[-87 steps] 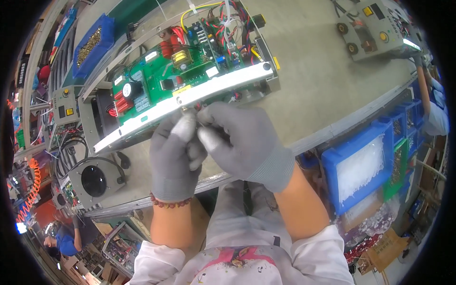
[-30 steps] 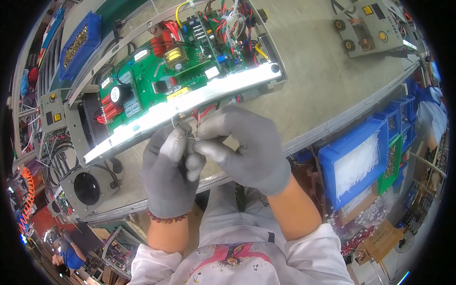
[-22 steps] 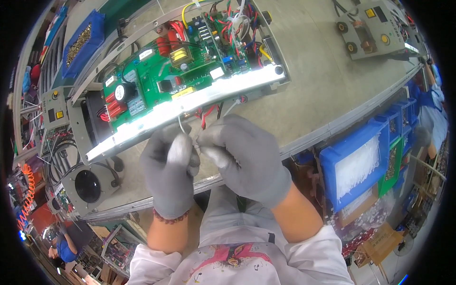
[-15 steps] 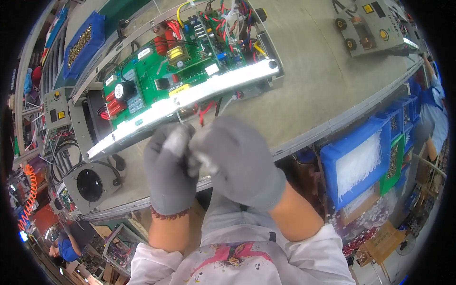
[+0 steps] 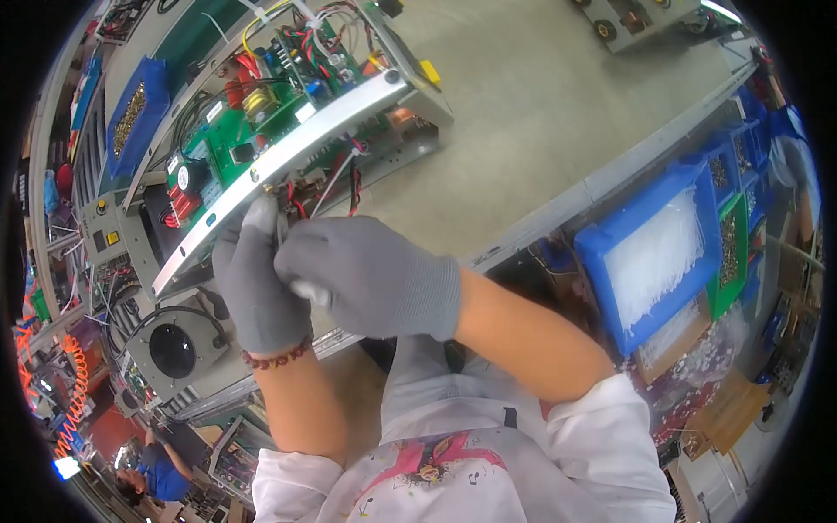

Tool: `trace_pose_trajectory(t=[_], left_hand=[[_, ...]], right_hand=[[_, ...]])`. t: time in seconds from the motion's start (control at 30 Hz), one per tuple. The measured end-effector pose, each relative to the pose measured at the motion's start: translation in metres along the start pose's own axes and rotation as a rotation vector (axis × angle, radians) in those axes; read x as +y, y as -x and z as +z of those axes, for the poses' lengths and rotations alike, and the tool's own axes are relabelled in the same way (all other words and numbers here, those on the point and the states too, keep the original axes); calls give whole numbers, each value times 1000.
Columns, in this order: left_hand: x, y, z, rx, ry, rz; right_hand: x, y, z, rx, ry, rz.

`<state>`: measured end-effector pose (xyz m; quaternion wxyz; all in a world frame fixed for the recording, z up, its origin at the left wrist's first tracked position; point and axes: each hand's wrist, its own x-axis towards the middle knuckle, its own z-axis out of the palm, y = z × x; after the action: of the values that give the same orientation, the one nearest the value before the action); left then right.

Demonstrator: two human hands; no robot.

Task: Assembling internal electronic components and wiring for a solar inverter unit.

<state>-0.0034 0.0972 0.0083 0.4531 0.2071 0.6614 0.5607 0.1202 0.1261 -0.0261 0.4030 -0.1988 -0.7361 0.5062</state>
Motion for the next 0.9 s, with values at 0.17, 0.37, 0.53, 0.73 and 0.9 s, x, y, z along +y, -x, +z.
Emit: trace_pose_trajectory(t=[0.17, 0.37, 0.53, 0.73, 0.9], left_hand=[[-15, 34, -16, 122, -217, 305], [-52, 43, -26, -7, -826, 662], [-99, 9, 36, 137, -437, 565], [-113, 11, 52, 184, -492, 792], [-113, -1, 32, 444, -775, 704]], right_hand=[[-42, 70, -47, -130, 272, 230], [-59, 259, -183, 914, 1223, 716], [-28, 312, -209, 141, 1527, 728], [-16, 304, -213, 303, 1357, 983], [-37, 309, -224, 419, 1382, 1004]])
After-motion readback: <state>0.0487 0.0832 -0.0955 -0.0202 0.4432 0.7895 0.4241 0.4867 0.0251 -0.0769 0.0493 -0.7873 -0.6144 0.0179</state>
